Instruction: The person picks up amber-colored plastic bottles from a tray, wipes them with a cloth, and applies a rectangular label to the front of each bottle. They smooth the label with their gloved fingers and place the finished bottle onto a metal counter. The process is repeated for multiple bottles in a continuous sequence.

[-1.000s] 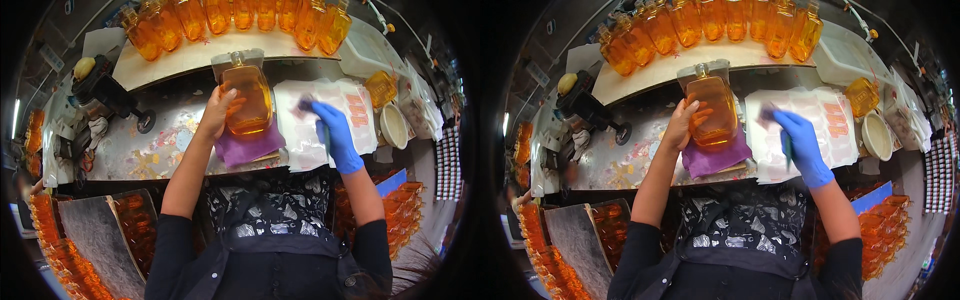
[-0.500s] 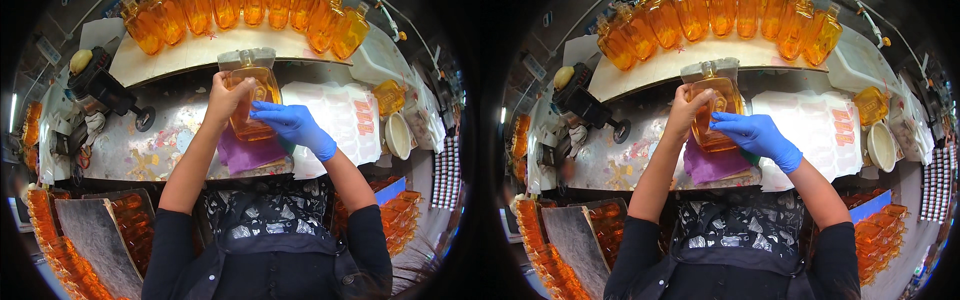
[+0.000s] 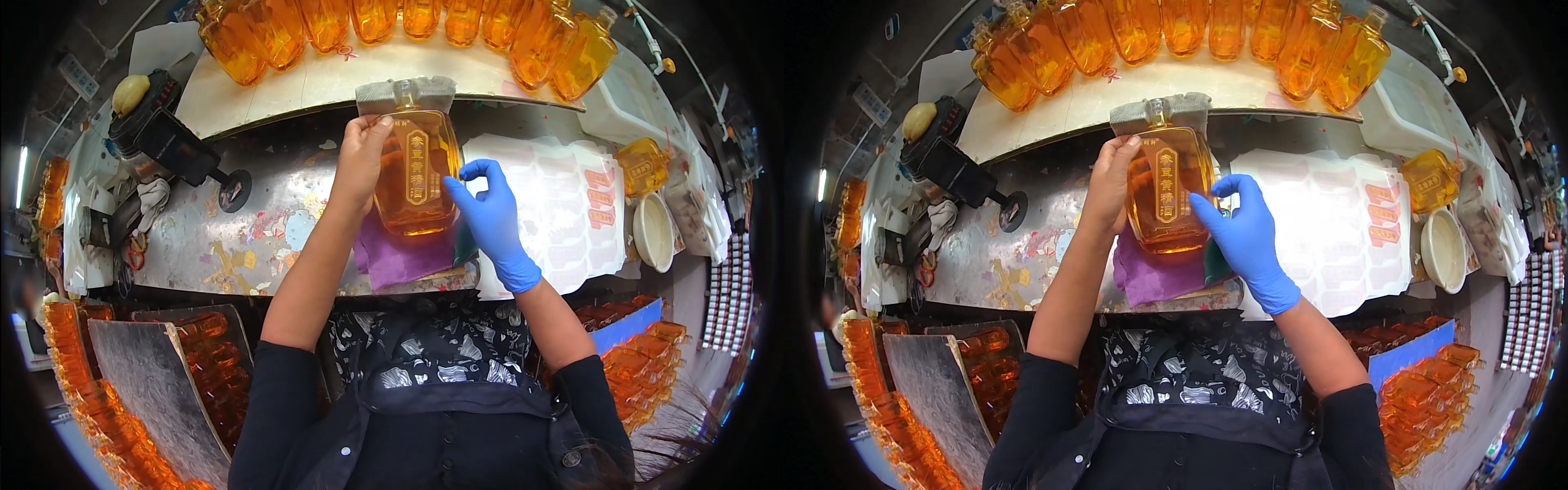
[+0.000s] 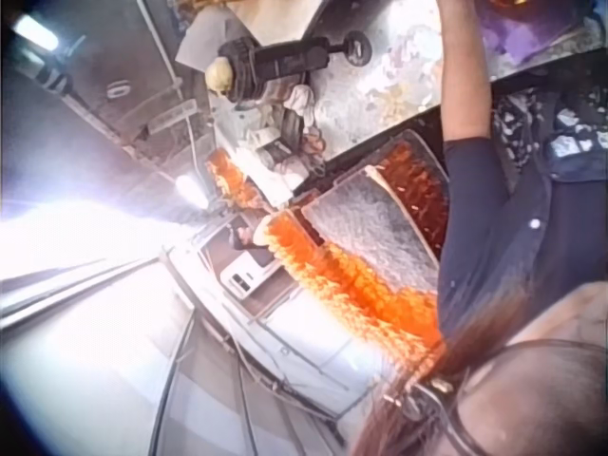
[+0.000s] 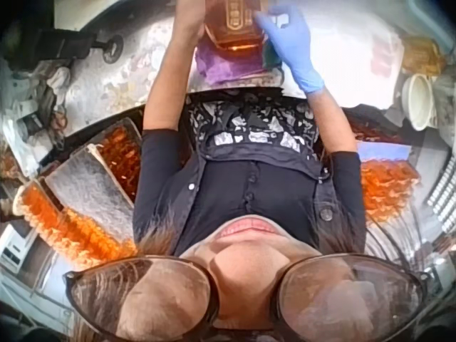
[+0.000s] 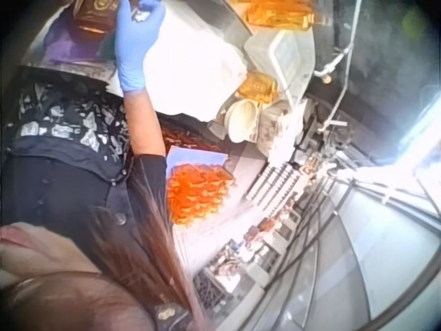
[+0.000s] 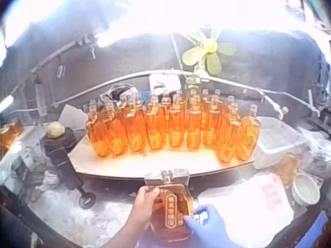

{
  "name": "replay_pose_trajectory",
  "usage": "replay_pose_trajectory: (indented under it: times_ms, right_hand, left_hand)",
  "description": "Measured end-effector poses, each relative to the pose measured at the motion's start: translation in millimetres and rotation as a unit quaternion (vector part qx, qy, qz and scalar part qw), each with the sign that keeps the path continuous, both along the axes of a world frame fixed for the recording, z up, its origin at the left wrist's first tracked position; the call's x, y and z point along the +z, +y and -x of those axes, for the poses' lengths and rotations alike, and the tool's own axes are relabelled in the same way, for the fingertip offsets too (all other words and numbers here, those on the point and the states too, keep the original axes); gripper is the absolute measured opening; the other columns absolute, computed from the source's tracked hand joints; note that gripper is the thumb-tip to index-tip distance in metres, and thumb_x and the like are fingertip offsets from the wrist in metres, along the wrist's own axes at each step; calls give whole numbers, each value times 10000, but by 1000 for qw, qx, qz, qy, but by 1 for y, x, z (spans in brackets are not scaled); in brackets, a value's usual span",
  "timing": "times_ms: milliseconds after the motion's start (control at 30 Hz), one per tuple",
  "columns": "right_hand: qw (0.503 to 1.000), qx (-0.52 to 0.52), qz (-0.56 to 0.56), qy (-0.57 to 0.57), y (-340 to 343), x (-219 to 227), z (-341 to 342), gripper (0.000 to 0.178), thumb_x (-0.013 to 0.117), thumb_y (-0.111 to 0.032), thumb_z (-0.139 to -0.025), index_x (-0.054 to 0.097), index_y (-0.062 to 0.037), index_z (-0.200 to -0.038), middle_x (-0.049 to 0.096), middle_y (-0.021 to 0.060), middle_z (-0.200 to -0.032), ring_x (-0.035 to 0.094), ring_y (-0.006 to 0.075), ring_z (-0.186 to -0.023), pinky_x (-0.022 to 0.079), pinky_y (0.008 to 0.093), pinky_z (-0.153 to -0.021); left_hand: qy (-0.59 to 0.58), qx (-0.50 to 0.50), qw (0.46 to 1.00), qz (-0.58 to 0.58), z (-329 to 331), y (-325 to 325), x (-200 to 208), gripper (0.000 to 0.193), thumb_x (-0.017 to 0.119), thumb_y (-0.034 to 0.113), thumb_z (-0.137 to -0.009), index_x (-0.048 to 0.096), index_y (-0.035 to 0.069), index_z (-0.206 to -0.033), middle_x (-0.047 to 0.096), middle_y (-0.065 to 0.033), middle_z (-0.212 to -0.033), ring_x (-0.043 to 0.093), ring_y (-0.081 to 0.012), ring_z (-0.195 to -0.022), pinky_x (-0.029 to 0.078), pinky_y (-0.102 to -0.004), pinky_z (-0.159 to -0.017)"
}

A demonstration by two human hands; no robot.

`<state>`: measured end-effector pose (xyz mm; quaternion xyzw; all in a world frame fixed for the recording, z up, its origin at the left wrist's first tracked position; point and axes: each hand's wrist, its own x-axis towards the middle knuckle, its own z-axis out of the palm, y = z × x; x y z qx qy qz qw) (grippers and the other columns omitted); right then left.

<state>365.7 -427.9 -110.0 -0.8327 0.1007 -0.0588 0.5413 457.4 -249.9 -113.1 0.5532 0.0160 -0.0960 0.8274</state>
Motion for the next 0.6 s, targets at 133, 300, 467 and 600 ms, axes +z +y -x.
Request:
replay_pose_trajectory:
  times_ms: [133,300,467,600]
  right_hand:
    - [1000,25,-15,9,8,-12,-11,661,748,-459,-771,530,20,-1170,613,157,-1074,602,230,-985,473,342,-874]
    - [993,54,-76,66,13,-8,-10,610,748,-427,-779,551,15,-1150,623,124,-1035,604,187,-947,482,318,-848]
    - [989,59,-127,57,13,-11,-10,566,744,-396,-794,560,15,-1138,630,109,-1024,600,164,-923,481,299,-830]
    - [986,61,-146,60,14,-8,-11,546,731,-388,-811,562,15,-1137,639,110,-1014,602,163,-907,481,302,-819]
  left_hand:
    - [-29,-20,999,-2,3,2,-1,535,691,161,-850,367,-24,-1234,547,-127,-1165,550,-162,-1070,454,-297,-930]
    - [-54,-19,998,-16,6,1,-5,605,720,113,-814,343,-38,-1262,539,-141,-1191,551,-176,-1087,442,-302,-959]
    - [-45,-15,999,8,6,0,-5,562,701,123,-841,351,-38,-1252,552,-141,-1180,557,-171,-1080,448,-301,-953]
    - [-61,-3,998,11,2,-2,-9,506,671,126,-871,364,-35,-1240,558,-144,-1177,558,-166,-1078,451,-295,-947]
